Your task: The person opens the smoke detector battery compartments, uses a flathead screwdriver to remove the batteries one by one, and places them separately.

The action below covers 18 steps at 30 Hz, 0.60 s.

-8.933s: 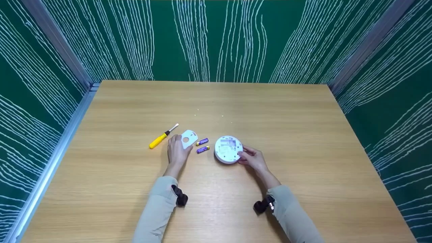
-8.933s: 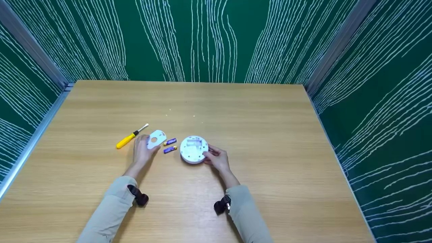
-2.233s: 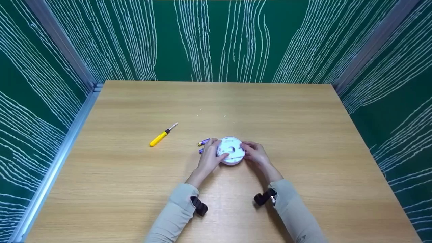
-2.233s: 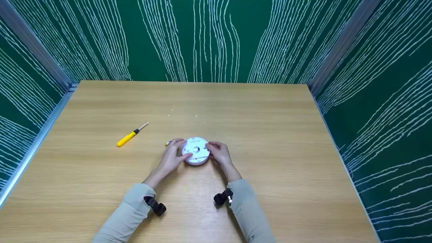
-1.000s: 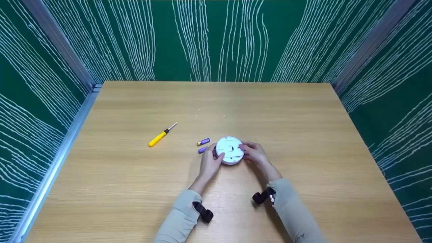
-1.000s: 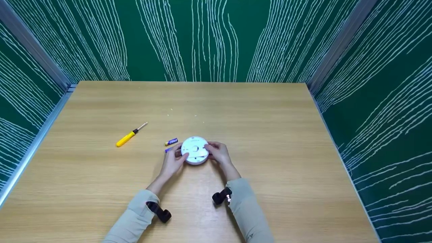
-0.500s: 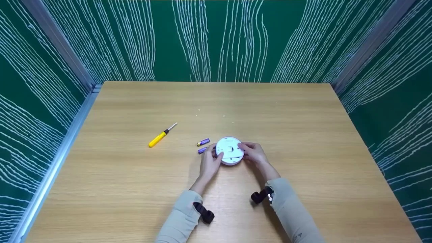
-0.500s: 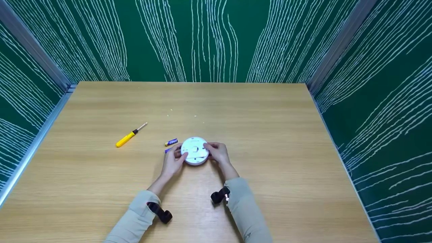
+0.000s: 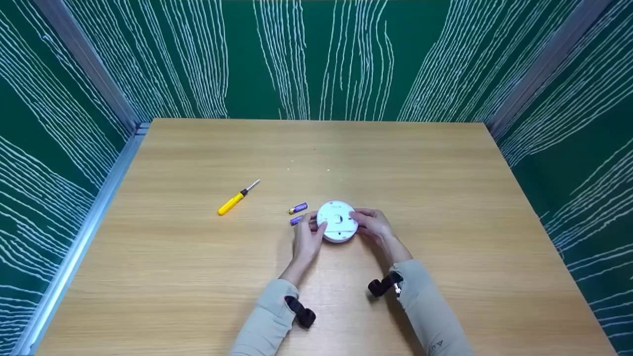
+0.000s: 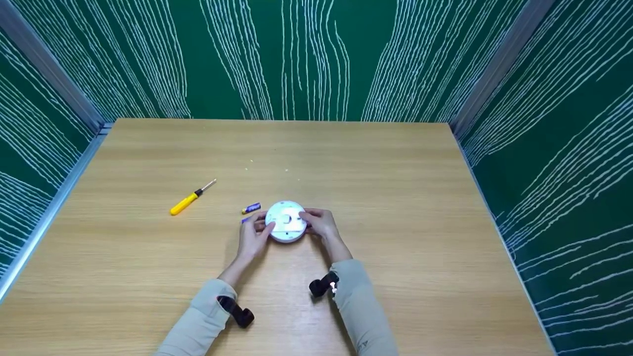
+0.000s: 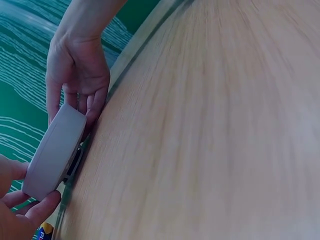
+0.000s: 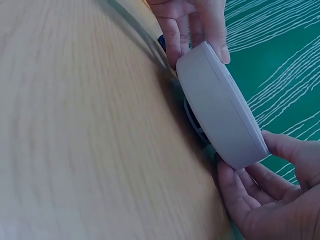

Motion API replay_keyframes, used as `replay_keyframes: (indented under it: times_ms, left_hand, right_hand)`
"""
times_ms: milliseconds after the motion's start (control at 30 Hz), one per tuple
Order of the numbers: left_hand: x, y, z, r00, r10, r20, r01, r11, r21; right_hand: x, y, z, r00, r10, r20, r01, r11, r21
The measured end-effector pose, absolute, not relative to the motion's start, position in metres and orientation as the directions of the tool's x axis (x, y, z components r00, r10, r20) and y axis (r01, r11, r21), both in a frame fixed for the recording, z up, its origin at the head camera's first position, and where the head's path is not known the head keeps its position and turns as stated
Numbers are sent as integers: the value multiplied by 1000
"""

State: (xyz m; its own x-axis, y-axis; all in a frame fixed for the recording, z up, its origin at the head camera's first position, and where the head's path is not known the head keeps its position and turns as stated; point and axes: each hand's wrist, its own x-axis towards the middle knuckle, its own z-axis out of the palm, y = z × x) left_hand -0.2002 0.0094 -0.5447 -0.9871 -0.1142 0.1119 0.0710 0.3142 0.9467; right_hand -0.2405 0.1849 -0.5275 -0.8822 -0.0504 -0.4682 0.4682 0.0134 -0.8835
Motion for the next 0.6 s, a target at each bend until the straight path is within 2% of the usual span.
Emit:
replay_keyframes:
  times_ms: [267,500,600]
  left_hand:
    - [-199,10,-544,-975,-150,166,99,378,921]
    - [-202,8,-543,-977,-145,155,92,370,924]
    - [-204,8,-541,-984,-138,114,58,356,933]
  right_hand:
    - [-240,191,-526,-867,-99,-488,496,-68,-866]
    - [-241,192,-529,-871,-113,-477,487,-86,-869]
    - [-240,193,-529,-874,-108,-474,483,-76,-873]
